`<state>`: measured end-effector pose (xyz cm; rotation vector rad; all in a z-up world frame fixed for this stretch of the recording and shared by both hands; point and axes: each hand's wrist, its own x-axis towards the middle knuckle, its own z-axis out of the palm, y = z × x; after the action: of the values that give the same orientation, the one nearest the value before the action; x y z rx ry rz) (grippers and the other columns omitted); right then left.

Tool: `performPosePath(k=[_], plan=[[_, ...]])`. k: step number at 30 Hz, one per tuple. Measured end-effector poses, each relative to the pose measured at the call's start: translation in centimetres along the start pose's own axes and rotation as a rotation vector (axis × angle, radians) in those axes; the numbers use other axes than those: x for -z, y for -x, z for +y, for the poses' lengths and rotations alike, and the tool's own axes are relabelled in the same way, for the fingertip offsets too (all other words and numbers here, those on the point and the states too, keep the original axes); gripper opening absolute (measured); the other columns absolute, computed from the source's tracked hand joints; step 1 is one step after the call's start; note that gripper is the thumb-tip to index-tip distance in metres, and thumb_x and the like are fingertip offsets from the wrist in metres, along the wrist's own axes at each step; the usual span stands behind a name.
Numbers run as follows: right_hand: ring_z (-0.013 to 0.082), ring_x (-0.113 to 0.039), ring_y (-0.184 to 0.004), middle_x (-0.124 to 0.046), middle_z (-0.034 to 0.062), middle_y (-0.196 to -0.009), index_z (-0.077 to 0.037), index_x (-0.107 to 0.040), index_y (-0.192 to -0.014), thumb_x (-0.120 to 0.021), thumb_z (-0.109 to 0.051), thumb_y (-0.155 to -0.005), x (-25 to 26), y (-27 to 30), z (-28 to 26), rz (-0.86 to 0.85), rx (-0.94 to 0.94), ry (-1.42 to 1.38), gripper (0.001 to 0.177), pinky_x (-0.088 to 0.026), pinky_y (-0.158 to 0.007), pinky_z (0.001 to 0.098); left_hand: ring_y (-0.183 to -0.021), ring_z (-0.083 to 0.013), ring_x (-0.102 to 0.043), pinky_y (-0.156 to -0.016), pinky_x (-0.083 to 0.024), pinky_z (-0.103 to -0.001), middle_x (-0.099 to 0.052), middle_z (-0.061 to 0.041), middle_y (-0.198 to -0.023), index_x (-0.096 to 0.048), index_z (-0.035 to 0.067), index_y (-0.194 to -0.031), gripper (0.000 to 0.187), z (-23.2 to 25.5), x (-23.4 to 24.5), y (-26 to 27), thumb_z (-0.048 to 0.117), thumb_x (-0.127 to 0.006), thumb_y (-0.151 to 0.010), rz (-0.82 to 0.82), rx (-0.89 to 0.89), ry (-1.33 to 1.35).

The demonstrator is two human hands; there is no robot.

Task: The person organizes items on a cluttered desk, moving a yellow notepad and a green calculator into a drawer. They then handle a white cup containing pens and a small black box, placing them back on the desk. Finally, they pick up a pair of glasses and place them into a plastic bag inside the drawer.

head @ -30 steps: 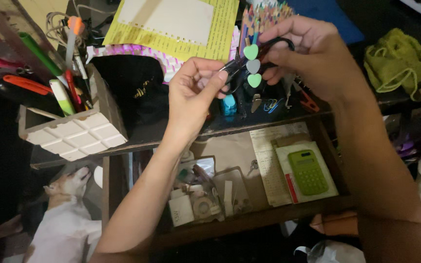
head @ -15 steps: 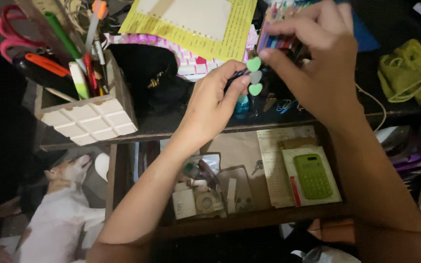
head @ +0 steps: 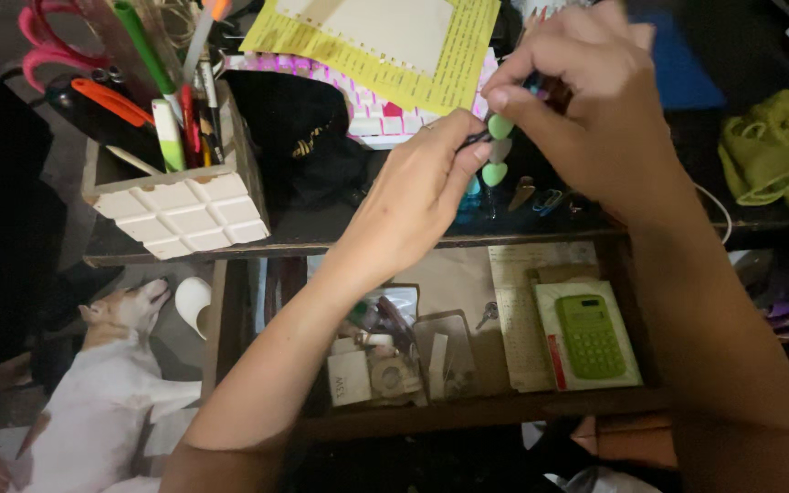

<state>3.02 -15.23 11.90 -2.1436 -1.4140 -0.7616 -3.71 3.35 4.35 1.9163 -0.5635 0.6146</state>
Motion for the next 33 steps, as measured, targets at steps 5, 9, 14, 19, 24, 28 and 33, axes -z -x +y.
performPosePath(k=[5, 9, 14, 19, 24, 28, 33], plan=[[0.0232, -0.054, -0.092, -0.066, 0.0080, -0.091, -0.002, -0.074, -0.102, -0.075, -0.011, -0.101, -0.7, 0.1, 0.1, -0.044, 0.084, -0.022, 0.009, -0.037, -0.084, 0.0404, -0.101, -0.0447, -0.059, -0.087, -0.047, -0.049, -0.062, -0.022, -0.102, -0.053, 0.000, -0.114, 0.016, 0.9, 0.8, 0.2, 0.016, -0.050, -0.112, 0.014, -0.048, -0.093], [0.0126, -0.051, -0.073, -0.065, 0.0041, -0.081, -0.002, -0.074, -0.100, -0.072, -0.014, -0.099, -1.1, 0.2, 0.9, -0.082, -0.260, -0.297, 0.012, -0.038, -0.067, 0.0295, -0.099, -0.0437, -0.058, -0.087, -0.046, -0.050, -0.061, -0.022, -0.099, -0.054, 0.001, -0.112, 0.017, 1.5, 0.9, 0.1, 0.016, -0.048, -0.111, 0.010, -0.008, -0.200], [0.0034, -0.057, -0.082, -0.068, 0.0007, -0.094, 0.000, -0.073, -0.104, -0.072, -0.011, -0.106, -0.5, 0.9, 1.2, 0.026, -0.368, -0.712, 0.011, -0.043, -0.075, 0.0214, -0.103, -0.0431, -0.058, -0.091, -0.046, -0.050, -0.061, -0.022, -0.105, -0.053, 0.002, -0.114, 0.016, 2.2, 0.6, 0.2, 0.016, -0.048, -0.112, 0.091, -0.108, -0.242], [0.0058, -0.051, -0.078, -0.061, 0.0017, -0.089, 0.000, -0.071, -0.092, -0.073, -0.008, -0.095, -1.0, 0.8, 1.2, 0.070, -0.446, -0.735, 0.008, -0.038, -0.072, 0.0216, -0.099, -0.0425, -0.058, -0.089, -0.046, -0.049, -0.061, -0.022, -0.098, -0.055, 0.000, -0.108, 0.017, 1.9, 1.1, -0.2, 0.016, -0.049, -0.110, 0.012, -0.043, -0.172], [0.0102, -0.070, -0.091, -0.073, 0.0037, -0.099, -0.007, -0.071, -0.102, -0.064, -0.010, -0.104, 1.4, 0.7, 3.1, 0.199, -0.344, -0.924, 0.008, -0.056, -0.083, 0.0240, -0.094, -0.0400, -0.059, -0.086, -0.046, -0.048, -0.060, -0.019, -0.094, -0.057, 0.000, -0.105, 0.019, 1.2, 1.6, 0.0, 0.016, -0.049, -0.110, -0.046, -0.079, -0.184], [0.0095, -0.068, -0.091, -0.074, 0.0066, -0.102, -0.002, -0.071, -0.103, -0.065, -0.005, -0.110, 1.5, 2.9, 3.8, 0.235, -0.249, -0.917, 0.010, -0.051, -0.082, 0.0219, -0.075, -0.0191, -0.056, -0.070, -0.048, -0.035, -0.058, -0.009, -0.081, -0.060, 0.004, -0.105, 0.025, -1.0, 0.9, -0.4, 0.025, -0.049, -0.110, 0.037, 0.171, 0.060], [0.0059, -0.064, -0.073, -0.074, 0.0027, -0.093, -0.005, -0.070, -0.095, -0.070, -0.010, -0.101, 3.2, 6.5, 4.4, 0.194, -0.472, -0.564, 0.008, -0.046, -0.061, 0.0200, -0.072, -0.0083, -0.048, -0.066, -0.041, -0.025, -0.053, 0.002, -0.083, -0.058, 0.010, -0.099, 0.026, -5.2, 1.8, -1.3, 0.031, -0.050, -0.112, 0.156, 0.304, 0.466]])
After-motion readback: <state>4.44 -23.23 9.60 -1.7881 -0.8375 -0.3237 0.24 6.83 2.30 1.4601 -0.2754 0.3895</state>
